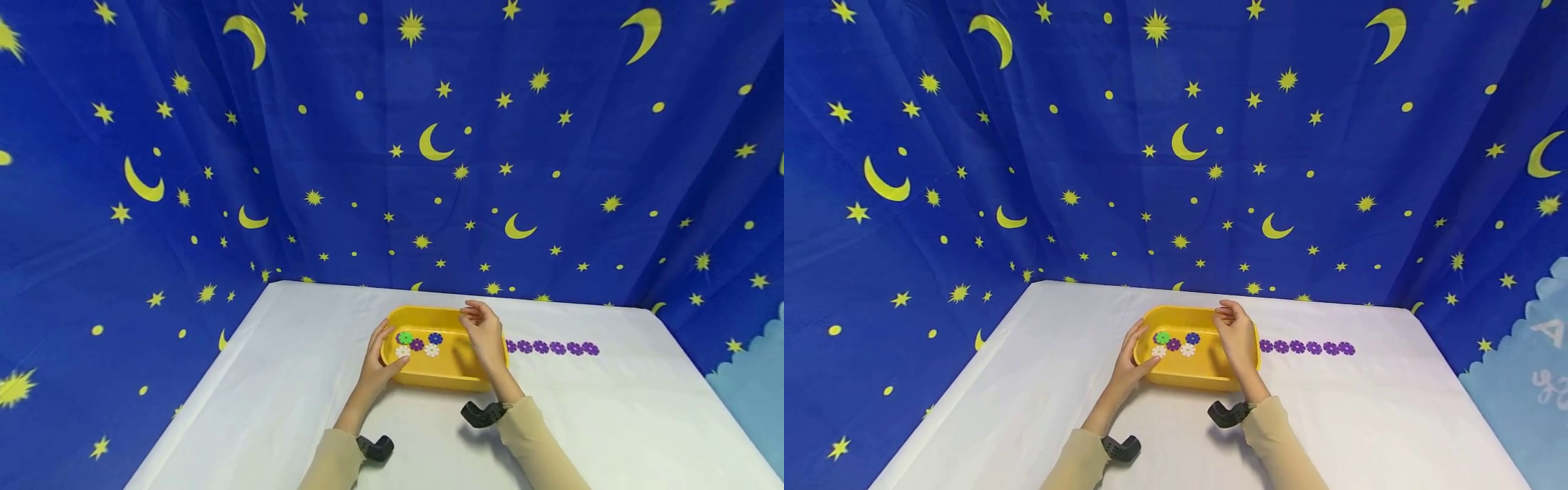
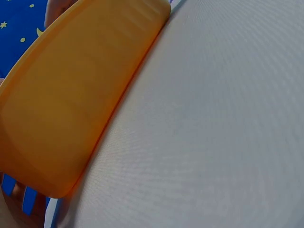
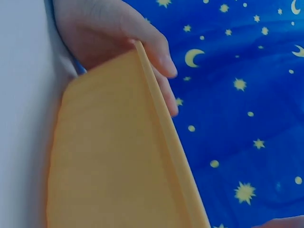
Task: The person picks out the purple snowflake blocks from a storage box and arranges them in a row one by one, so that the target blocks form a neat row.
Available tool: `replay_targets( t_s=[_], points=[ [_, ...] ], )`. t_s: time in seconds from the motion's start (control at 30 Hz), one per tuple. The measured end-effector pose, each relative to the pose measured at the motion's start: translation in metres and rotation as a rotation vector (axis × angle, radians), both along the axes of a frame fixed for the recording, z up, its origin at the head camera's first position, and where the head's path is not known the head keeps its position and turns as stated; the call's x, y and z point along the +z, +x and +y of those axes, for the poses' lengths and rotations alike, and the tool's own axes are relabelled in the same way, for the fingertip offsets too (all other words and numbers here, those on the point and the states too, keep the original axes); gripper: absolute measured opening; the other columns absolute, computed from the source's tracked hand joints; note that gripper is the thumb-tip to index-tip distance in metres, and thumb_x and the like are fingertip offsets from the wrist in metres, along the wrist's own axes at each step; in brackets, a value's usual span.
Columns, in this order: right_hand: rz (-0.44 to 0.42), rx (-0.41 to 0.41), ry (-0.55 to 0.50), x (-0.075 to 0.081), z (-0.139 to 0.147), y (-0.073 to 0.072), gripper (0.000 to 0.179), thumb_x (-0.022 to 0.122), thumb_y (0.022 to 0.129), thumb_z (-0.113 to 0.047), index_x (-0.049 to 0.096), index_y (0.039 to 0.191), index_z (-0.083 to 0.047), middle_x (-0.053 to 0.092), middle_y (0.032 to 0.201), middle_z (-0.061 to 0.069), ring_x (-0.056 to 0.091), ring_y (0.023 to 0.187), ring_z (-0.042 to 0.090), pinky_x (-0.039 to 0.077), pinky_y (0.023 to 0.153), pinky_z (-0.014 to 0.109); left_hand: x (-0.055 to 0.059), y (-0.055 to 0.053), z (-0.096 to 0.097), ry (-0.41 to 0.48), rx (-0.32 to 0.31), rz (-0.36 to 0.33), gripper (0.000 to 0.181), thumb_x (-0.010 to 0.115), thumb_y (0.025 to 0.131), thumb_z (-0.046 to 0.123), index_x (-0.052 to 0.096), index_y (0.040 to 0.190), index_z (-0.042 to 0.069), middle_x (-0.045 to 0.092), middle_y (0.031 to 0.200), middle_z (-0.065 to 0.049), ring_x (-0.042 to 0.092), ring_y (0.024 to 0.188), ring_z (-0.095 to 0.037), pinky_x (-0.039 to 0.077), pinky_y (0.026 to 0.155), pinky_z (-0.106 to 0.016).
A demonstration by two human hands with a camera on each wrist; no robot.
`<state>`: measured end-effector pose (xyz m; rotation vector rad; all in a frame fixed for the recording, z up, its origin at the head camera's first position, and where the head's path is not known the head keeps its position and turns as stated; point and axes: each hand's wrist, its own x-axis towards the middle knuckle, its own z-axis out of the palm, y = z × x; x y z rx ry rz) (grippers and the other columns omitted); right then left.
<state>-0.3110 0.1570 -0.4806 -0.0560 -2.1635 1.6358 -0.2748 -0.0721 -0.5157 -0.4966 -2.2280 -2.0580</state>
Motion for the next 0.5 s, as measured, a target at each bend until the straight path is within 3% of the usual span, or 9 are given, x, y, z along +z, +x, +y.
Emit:
replay_targets(
  t_s=[0.27, 0.5],
  points=[
    [-0.069, 0.278, 0.005, 0.001, -0.019, -0.016, 0.031, 0.068, 0.08, 0.006, 0.063, 0.11, 0.01, 0.066, 0.107, 0.03, 0.065, 0.095, 0.036, 0.054, 0.077, 0.014, -0.001, -0.001, 0.001, 0.001, 0.003, -0.009, 0.067, 0.068, 0.082, 0.005, 0.038, 0.142, -0.003, 0.018, 0.159, -0.013, 0.013, 0.147, -0.036, 0.013, 0.122, -0.052],
    [-0.122, 0.434, 0.028, -0.004, -0.026, -0.027, 0.032, 0.066, 0.083, 0.005, 0.06, 0.113, 0.013, 0.063, 0.111, 0.033, 0.063, 0.1, 0.042, 0.059, 0.082, 0.028, -0.002, -0.002, 0.002, 0.004, 0.009, -0.003, 0.065, 0.067, 0.081, 0.004, 0.04, 0.14, -0.003, 0.019, 0.159, -0.013, 0.014, 0.147, -0.037, 0.013, 0.122, -0.053]
  ],
)
